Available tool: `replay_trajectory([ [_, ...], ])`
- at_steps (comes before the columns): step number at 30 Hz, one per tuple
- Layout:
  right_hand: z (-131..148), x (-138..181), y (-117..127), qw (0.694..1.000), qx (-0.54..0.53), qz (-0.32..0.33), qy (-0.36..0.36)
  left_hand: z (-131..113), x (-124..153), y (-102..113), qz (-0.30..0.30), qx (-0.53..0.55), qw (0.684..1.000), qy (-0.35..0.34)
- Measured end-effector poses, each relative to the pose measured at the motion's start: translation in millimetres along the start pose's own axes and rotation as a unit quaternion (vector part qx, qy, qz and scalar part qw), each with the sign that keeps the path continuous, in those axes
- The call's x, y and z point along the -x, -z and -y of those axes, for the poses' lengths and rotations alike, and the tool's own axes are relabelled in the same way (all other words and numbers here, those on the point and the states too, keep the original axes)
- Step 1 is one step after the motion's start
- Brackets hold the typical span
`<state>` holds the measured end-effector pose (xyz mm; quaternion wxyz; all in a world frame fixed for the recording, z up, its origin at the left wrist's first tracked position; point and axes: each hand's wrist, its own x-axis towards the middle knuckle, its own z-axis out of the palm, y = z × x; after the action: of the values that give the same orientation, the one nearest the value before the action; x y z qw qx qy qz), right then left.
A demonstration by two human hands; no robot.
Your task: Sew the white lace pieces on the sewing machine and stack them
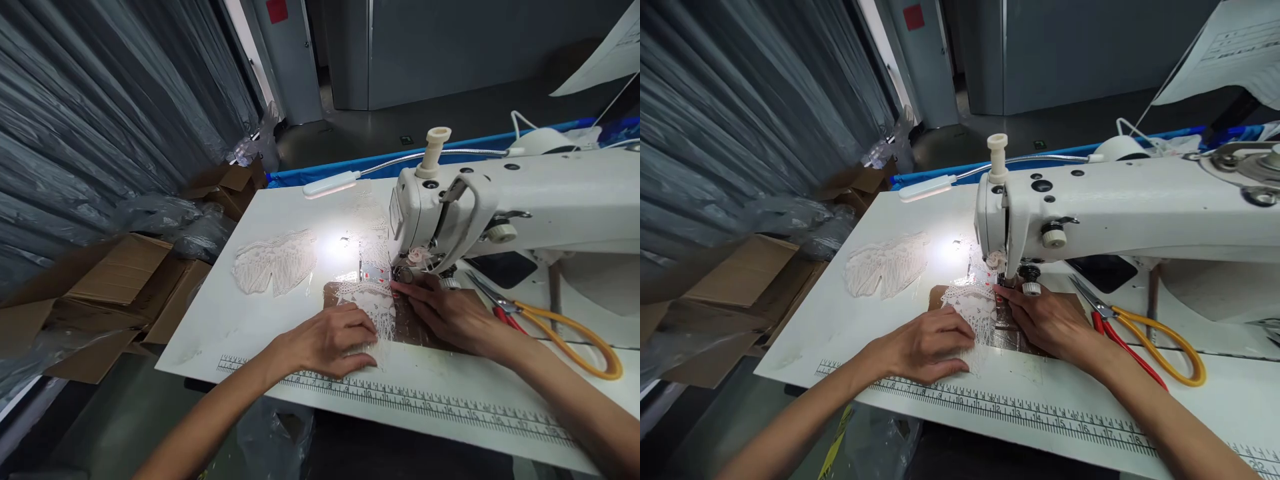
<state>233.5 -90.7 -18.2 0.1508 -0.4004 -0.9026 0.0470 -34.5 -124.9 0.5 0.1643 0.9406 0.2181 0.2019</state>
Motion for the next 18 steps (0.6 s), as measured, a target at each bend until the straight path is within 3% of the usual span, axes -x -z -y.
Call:
replay_trajectory([
  [4, 0, -5, -4, 0.998, 0.059, 0.031, -0.013, 0, 4, -6, -0.033, 0.022, 0.999, -0.02],
  [8, 2, -4, -8, 0.998, 0.051, 0.043, -0.009, -1, 4, -10, -0.053, 0.014, 0.998, -0.021],
  [15, 3, 2, -10, 0.998, 0.062, 0.02, -0.021, -1, 8, -16, -0.087, 0.014, 0.996, -0.035],
  [18, 3, 7, -9, 0.999, 0.015, 0.0, -0.037, -1, 8, -17, -0.096, 0.017, 0.995, -0.036],
])
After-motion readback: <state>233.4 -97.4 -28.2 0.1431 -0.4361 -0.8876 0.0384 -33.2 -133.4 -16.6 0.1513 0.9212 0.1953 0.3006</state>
